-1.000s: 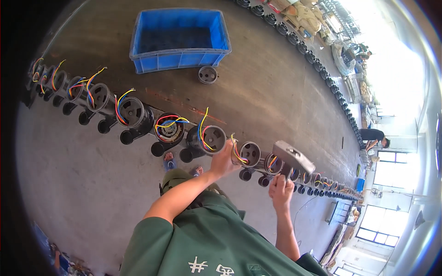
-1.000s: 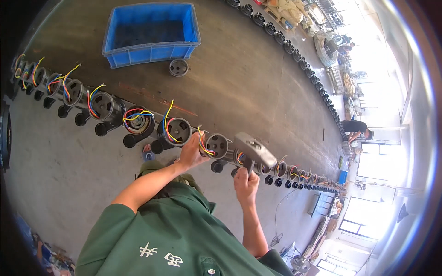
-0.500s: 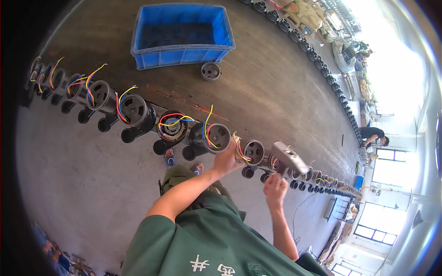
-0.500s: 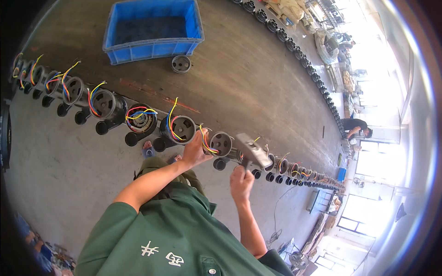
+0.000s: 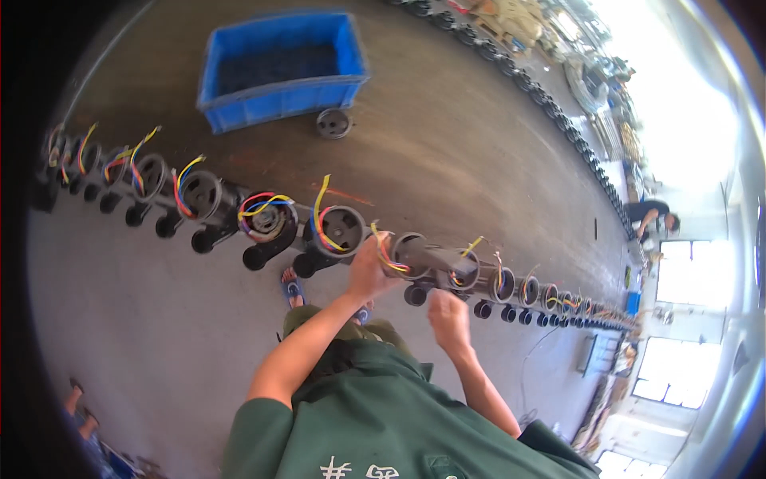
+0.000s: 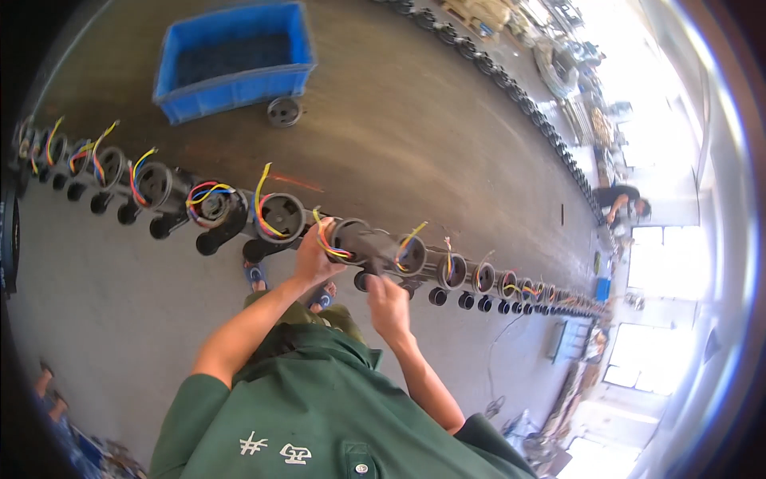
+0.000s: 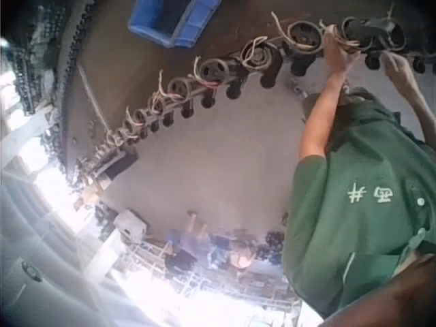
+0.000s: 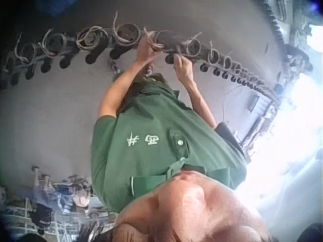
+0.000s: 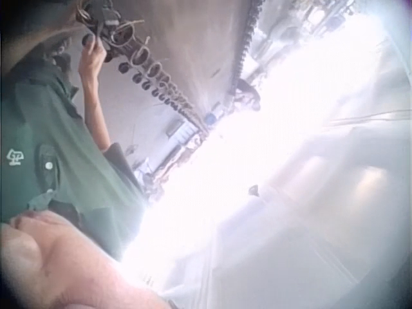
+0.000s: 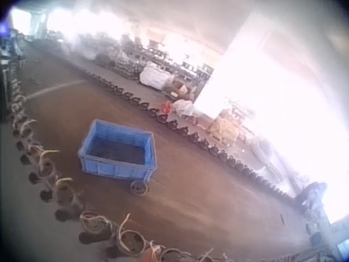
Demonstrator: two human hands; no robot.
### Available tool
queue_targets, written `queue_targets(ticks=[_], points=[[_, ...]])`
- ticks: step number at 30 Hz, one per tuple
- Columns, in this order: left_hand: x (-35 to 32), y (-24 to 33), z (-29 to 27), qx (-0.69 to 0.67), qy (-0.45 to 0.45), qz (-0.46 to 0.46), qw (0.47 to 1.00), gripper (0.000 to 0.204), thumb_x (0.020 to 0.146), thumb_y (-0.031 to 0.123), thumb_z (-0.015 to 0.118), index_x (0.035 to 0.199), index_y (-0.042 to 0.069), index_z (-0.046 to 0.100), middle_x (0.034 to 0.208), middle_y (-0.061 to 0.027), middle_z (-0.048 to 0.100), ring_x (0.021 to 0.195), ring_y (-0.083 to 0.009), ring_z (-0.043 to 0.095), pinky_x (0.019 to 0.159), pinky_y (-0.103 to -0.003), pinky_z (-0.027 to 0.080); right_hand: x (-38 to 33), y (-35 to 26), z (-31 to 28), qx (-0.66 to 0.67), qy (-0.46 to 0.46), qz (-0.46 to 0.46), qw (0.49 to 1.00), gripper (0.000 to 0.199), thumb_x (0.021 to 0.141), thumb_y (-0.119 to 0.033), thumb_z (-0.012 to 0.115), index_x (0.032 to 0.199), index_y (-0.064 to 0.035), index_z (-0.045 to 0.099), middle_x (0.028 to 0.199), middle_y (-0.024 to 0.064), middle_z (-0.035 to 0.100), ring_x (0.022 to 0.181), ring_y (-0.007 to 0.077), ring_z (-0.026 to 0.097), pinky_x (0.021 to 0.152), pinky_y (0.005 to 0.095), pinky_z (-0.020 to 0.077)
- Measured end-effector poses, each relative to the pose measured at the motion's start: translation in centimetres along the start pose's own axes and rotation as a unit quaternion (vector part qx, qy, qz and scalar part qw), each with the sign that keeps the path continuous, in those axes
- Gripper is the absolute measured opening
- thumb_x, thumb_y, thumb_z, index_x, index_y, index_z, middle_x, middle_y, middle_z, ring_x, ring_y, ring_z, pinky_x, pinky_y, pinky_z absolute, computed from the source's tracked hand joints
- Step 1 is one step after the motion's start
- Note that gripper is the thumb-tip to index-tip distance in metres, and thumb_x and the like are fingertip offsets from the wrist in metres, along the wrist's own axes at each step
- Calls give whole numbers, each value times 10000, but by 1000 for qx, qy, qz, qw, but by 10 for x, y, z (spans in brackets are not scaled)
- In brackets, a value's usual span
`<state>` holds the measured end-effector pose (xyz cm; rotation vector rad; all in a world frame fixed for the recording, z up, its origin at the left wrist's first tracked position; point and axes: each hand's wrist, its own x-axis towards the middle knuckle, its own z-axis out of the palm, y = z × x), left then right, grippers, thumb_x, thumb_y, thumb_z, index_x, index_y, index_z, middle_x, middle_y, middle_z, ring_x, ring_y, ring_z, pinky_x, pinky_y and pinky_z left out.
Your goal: The person assembles cylindrical lighting fixtures on a conveyor line by hand and using a hammer, inserting wires and securing components.
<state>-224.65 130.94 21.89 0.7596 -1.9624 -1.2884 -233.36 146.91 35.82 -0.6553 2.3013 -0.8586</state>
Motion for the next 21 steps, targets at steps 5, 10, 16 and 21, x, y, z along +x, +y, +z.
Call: queue_targets(ticks=[5,10,16,21], points=[[20,22,-3,-11,-11,25,1000,750,620,203,906,1280,55,581,1243,-157,643,1166,-364,631,971,-416,517,25,-18,-24,0,-94,31,995,554,1022,-503,587,790,-2,633,628,44,573,601,138,521,586,343,445],[10,40,1,14,-28,-71,997,651,646,225,899,1197,50,600,1080,-145,707,1035,-337,695,879,-419,547,10,-30,-75,65,-91,-146,983,510,978,-451,662,783,16,596,578,133,496,528,224,469,541,399,406],[-15,8,32,84,73,-82,990,642,638,220,911,1170,22,611,1033,-146,730,953,-316,722,856,-403,560,-5,26,-118,170,-42,-253,952,236,921,-209,703,1040,-6,700,823,122,693,699,215,628,686,356,532],[-26,-12,37,93,132,-66,985,618,675,172,912,1174,-8,595,998,-129,724,883,-308,722,810,-397,577,-20,60,-147,209,-39,-143,967,302,943,-285,741,899,8,681,617,-5,616,626,73,598,598,271,489]])
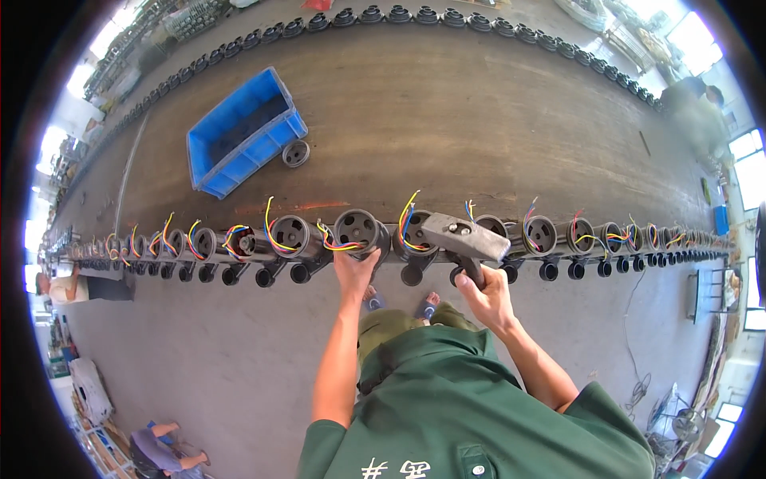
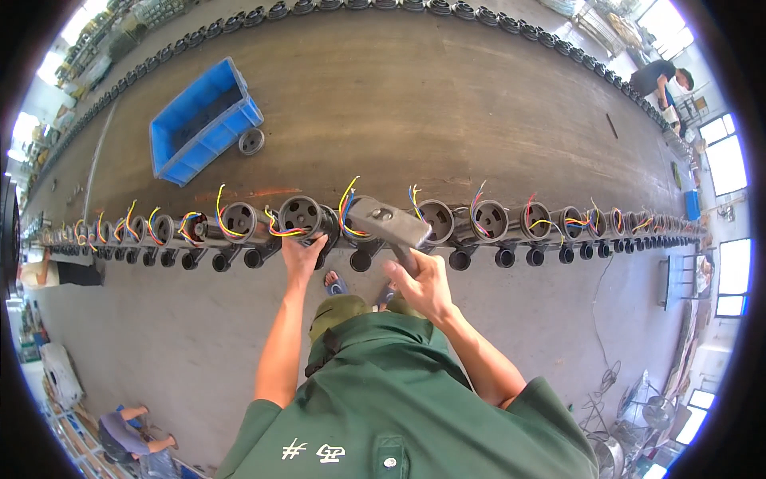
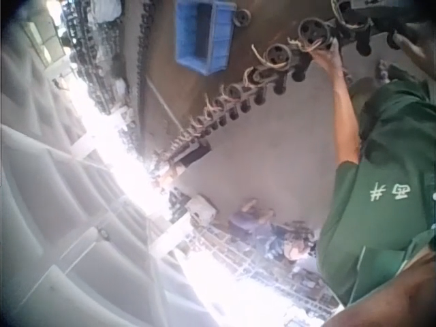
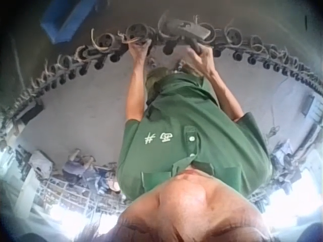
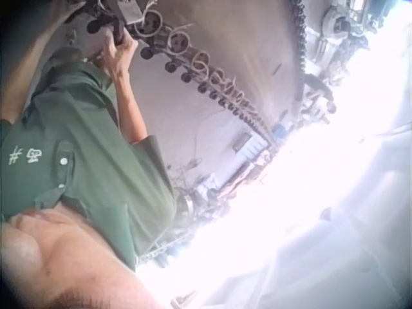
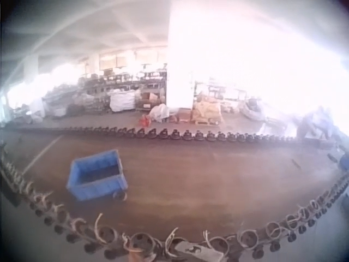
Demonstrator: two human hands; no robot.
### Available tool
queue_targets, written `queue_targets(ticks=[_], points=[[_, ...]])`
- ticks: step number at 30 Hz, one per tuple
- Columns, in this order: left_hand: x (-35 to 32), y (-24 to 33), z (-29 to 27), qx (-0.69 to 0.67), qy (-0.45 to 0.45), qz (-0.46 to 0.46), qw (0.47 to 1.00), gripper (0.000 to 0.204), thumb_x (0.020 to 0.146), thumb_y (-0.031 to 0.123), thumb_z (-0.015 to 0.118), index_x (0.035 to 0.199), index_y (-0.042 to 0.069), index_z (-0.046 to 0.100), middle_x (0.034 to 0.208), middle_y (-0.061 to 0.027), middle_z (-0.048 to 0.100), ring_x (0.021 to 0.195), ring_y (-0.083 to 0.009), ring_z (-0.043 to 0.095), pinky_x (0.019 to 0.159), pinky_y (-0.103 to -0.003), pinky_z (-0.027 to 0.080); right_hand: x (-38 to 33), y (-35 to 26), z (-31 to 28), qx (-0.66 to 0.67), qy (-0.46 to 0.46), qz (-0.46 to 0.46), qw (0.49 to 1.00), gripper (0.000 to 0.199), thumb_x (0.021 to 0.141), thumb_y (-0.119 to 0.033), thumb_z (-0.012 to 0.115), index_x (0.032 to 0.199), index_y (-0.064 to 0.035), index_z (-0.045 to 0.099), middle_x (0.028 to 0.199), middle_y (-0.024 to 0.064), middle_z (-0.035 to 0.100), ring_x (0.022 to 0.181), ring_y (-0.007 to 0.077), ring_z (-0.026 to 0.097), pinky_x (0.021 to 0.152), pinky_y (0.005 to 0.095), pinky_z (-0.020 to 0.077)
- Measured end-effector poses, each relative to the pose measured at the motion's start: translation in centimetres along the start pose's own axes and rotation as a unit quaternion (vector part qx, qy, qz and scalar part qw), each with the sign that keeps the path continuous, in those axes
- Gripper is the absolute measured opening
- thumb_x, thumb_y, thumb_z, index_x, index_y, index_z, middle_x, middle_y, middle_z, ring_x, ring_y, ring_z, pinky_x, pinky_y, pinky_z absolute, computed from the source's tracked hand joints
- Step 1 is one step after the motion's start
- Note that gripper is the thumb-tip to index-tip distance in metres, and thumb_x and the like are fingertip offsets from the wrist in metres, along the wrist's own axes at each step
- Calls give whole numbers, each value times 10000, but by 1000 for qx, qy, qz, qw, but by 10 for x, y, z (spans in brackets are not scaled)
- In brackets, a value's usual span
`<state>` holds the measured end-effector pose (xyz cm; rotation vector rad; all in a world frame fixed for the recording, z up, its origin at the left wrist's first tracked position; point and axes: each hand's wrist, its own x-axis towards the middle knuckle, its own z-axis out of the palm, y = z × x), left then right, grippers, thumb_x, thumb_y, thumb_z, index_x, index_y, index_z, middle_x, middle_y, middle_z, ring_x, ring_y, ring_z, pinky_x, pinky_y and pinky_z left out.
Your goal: The person assembles cylindrical lighting fixtures on a conveyor line by hand and using a hammer, inserting wires and securing components.
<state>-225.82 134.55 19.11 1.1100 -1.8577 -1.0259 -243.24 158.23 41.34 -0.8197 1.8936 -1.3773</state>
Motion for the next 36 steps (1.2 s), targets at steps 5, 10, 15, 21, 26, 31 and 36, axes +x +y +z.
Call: queue_targets(ticks=[5,10,15,21,26,31,36], points=[[-19,117,-27,-48,-86,-180,979,329,807,84,833,1046,-3,623,811,-57,660,666,-128,621,654,-338,556,-21,19,-13,46,93,73,992,335,937,-317,757,862,-2,670,670,-4,641,674,54,580,611,253,473],[4,166,-62,40,-147,-84,985,217,872,157,807,795,18,659,698,-4,644,661,-73,579,627,-267,493,-20,8,-6,27,113,74,990,348,970,-326,725,892,6,656,630,-28,504,625,66,437,538,298,377],[-4,114,-58,116,-400,-143,898,334,872,306,802,865,-17,717,819,-105,753,744,-165,690,713,-342,559,-1,-40,28,21,61,-7,998,282,998,-263,685,971,18,664,602,69,554,581,93,469,534,328,417],[-18,26,-25,27,-413,-158,897,376,887,320,775,1021,-17,677,945,-147,749,866,-239,725,775,-390,566,49,-14,100,-205,-46,51,976,463,974,-481,629,931,-21,659,788,213,707,762,453,678,679,539,502],[-19,22,-20,-19,-334,-169,927,389,866,283,778,1114,19,635,980,-165,713,895,-321,697,801,-439,548,73,7,119,-193,-61,91,975,515,968,-517,613,983,-10,703,755,223,684,717,378,693,696,483,530],[-26,14,-22,85,-251,-10,964,587,826,296,818,1250,-28,573,1091,-225,653,1011,-396,641,888,-492,519,42,-47,69,-92,2,43,995,459,981,-432,665,896,19,675,669,171,644,603,240,624,596,405,475],[-35,62,7,27,-301,-11,953,876,783,349,850,1431,-60,424,1357,-260,576,1258,-398,575,1044,-459,480,13,-38,32,-49,81,-44,995,202,990,-140,658,892,36,646,617,23,538,623,58,440,551,281,406]])
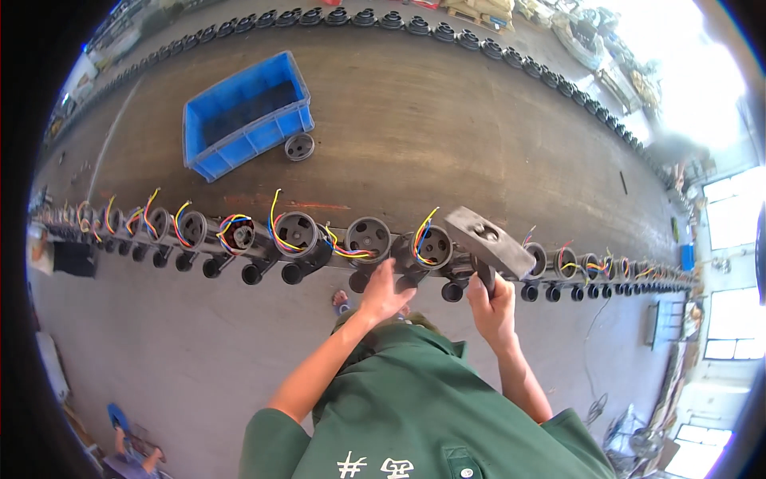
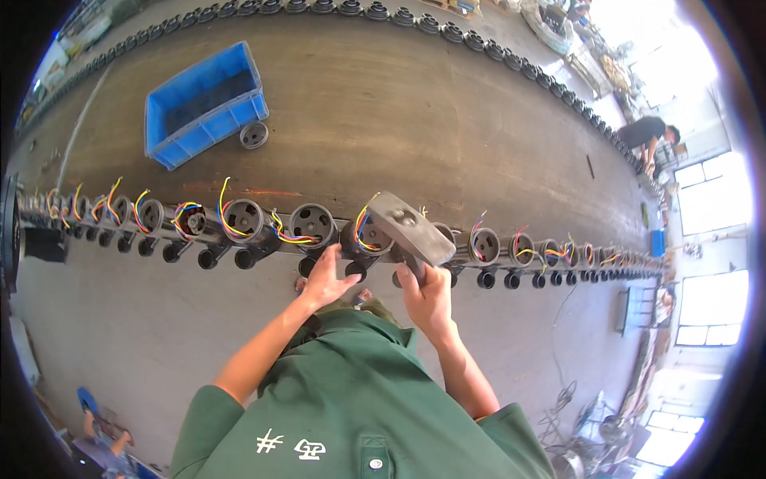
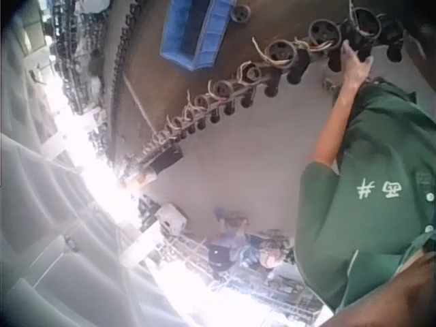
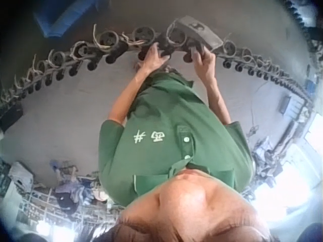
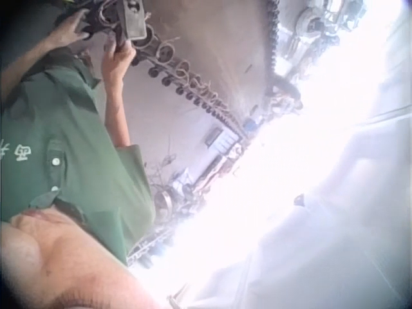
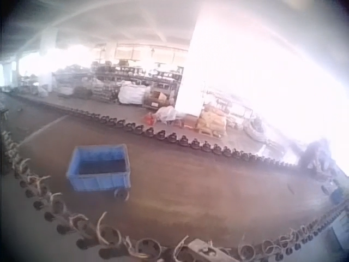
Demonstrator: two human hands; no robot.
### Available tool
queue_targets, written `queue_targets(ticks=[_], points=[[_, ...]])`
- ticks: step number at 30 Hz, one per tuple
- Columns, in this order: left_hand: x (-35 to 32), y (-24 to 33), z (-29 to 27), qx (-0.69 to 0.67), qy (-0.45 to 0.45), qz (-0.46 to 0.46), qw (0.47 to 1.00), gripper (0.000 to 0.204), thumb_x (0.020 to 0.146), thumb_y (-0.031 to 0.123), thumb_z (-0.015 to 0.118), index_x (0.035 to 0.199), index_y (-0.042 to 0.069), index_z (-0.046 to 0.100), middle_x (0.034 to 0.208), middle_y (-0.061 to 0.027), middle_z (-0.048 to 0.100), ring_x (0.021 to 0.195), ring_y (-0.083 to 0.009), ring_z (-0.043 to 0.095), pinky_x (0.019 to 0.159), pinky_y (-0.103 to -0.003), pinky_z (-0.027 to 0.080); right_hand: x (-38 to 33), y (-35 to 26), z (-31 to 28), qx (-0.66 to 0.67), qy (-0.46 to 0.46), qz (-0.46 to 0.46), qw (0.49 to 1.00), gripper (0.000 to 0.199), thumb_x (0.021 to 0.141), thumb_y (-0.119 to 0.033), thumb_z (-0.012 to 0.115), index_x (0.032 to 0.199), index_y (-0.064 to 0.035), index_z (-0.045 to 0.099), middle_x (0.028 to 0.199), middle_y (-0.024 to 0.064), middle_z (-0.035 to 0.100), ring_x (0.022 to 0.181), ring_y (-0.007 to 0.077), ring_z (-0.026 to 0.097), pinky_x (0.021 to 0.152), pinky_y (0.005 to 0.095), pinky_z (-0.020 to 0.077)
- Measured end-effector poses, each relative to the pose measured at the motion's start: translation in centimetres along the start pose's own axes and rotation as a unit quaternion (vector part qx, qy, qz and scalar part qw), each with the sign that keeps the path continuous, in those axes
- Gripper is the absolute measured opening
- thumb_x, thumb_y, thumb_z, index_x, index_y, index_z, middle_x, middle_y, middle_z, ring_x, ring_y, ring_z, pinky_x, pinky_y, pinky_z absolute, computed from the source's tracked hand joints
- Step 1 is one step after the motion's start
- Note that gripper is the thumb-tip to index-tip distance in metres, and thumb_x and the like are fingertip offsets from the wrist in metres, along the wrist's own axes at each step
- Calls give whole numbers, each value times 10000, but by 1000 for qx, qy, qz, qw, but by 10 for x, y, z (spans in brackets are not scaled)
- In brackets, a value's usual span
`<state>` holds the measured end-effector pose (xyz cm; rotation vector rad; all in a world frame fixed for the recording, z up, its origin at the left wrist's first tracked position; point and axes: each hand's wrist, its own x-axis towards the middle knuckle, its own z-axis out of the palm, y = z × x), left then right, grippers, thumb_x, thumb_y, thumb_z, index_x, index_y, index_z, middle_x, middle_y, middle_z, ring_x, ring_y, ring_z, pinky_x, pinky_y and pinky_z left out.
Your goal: The person assembles cylindrical lighting fixtures on a conveyor line by hand and using a hammer, inserting wires and securing components.
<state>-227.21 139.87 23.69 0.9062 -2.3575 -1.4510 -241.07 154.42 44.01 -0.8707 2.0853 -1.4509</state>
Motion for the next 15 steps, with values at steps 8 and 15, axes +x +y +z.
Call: queue_targets(ticks=[8,15], points=[[60,36,12,-94,126,172,973,1024,618,229,959,1453,5,410,1329,-225,571,1252,-412,571,1050,-466,479,8,57,7,-193,-57,184,962,502,992,-452,611,882,35,660,671,142,613,628,213,578,644,404,473],[59,27,14,-134,120,140,974,973,616,241,961,1417,38,449,1336,-180,582,1255,-368,585,1027,-431,499,1,14,2,-28,13,118,993,330,1026,-255,624,769,-55,567,630,-44,510,574,48,433,516,268,353]])
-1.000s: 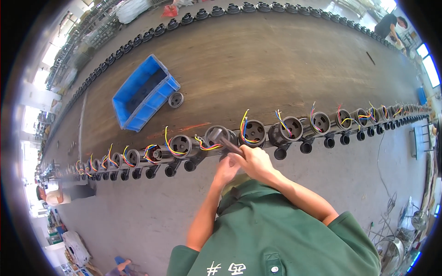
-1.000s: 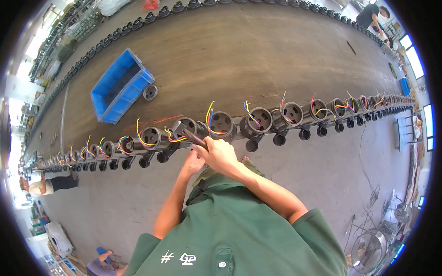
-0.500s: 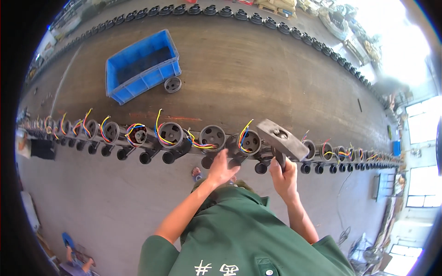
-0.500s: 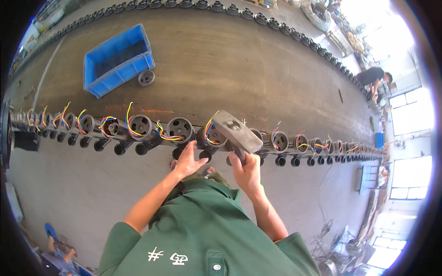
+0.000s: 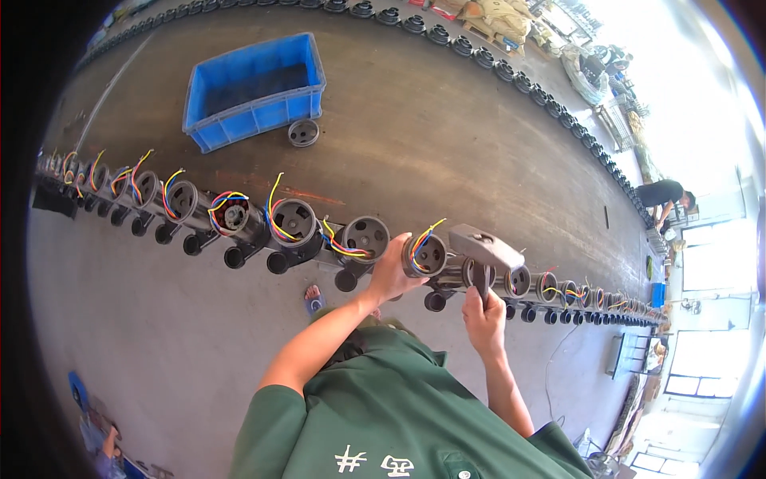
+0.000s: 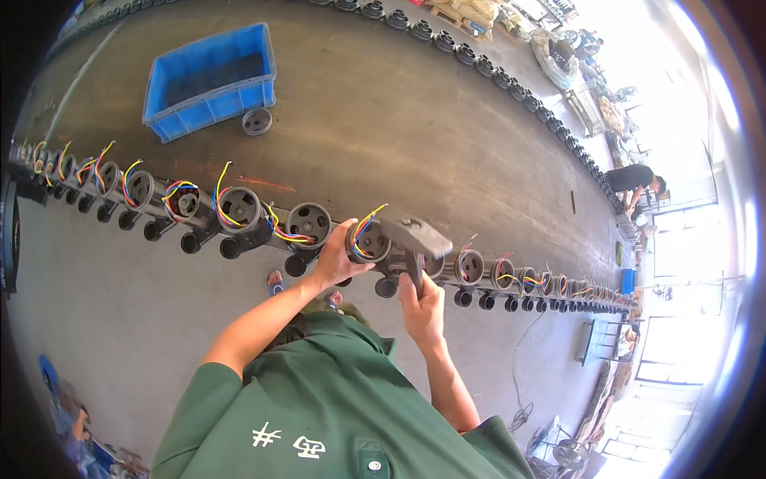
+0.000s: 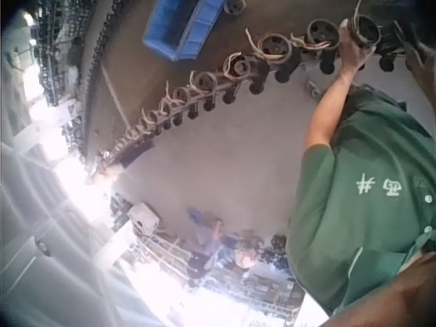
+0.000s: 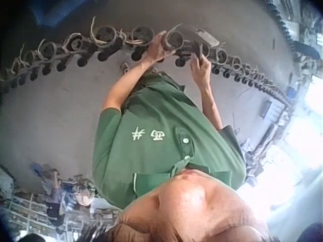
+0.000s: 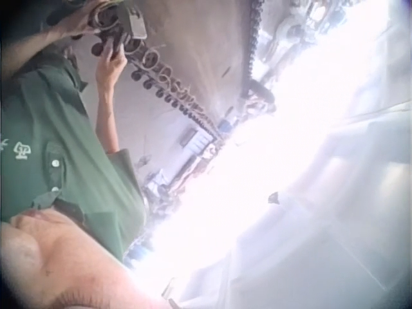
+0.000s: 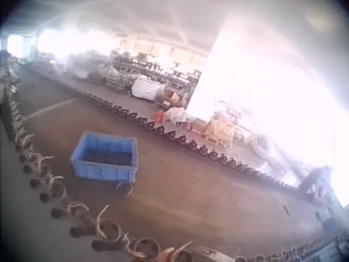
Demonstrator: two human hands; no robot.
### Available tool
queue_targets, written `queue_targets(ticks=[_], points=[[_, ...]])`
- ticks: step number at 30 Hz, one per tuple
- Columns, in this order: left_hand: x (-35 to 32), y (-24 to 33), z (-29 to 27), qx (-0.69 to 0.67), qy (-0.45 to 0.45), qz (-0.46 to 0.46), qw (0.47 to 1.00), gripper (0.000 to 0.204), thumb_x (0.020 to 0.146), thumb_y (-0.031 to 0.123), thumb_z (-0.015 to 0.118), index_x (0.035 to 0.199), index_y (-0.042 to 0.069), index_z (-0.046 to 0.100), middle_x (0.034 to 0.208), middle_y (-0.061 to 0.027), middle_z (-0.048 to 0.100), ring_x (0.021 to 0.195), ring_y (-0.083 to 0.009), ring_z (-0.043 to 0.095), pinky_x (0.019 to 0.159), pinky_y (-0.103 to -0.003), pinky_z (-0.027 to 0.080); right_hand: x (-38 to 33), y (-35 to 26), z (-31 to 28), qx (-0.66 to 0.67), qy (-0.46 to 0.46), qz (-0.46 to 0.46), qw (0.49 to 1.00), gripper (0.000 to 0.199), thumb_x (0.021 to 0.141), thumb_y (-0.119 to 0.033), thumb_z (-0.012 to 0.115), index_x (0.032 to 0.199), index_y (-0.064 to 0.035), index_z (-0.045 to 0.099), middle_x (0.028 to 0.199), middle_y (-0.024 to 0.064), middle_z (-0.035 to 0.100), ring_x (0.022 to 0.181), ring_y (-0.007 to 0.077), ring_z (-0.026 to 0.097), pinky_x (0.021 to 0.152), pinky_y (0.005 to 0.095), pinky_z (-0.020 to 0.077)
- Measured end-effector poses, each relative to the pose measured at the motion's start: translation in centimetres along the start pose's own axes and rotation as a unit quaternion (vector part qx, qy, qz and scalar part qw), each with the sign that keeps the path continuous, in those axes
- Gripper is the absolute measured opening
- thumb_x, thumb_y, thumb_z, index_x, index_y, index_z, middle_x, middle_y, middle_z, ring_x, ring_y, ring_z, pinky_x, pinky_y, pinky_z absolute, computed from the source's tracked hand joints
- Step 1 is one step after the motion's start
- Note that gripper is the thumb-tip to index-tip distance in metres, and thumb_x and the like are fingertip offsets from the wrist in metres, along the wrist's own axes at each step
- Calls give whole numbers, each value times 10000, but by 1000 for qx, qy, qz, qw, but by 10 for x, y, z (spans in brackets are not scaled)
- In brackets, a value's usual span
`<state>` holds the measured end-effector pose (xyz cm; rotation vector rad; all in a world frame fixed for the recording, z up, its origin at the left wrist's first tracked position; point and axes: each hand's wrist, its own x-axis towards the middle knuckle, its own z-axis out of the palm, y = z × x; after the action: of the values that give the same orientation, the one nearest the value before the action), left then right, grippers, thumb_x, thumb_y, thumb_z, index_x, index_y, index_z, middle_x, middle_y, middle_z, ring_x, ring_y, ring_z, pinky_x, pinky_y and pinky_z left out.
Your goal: The person assembles cylindrical lighting fixtures on a conveyor line by hand and using a hammer, inserting wires and securing components.
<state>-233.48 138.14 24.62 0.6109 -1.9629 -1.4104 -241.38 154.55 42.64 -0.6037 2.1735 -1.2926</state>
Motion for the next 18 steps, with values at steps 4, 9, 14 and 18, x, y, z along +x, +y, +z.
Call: queue_targets(ticks=[4,9,14,18], points=[[-1,-1,5,-17,0,-5,1000,966,611,222,956,1413,50,446,1334,-163,588,1228,-355,612,986,-409,528,14,63,25,-132,3,39,990,369,1005,-315,651,846,17,633,633,28,557,622,110,482,576,350,426],[-5,-2,6,6,23,9,1000,924,622,212,944,1388,55,452,1306,-163,608,1195,-363,637,963,-411,542,25,26,-8,-111,-64,122,984,427,1055,-407,588,752,-114,522,606,-79,447,510,25,386,452,226,284],[-5,-10,6,18,17,5,1000,940,634,227,946,1402,63,428,1313,-165,602,1191,-364,639,959,-420,543,4,-16,-4,59,-19,48,997,425,1073,-341,548,718,-113,494,604,-61,439,517,18,373,450,221,266],[2,-2,8,7,16,17,1000,957,620,225,956,1405,63,434,1328,-170,594,1201,-370,632,955,-427,545,15,89,22,-189,-30,36,981,440,1054,-377,577,768,-44,586,618,-9,527,549,108,500,490,315,391]])
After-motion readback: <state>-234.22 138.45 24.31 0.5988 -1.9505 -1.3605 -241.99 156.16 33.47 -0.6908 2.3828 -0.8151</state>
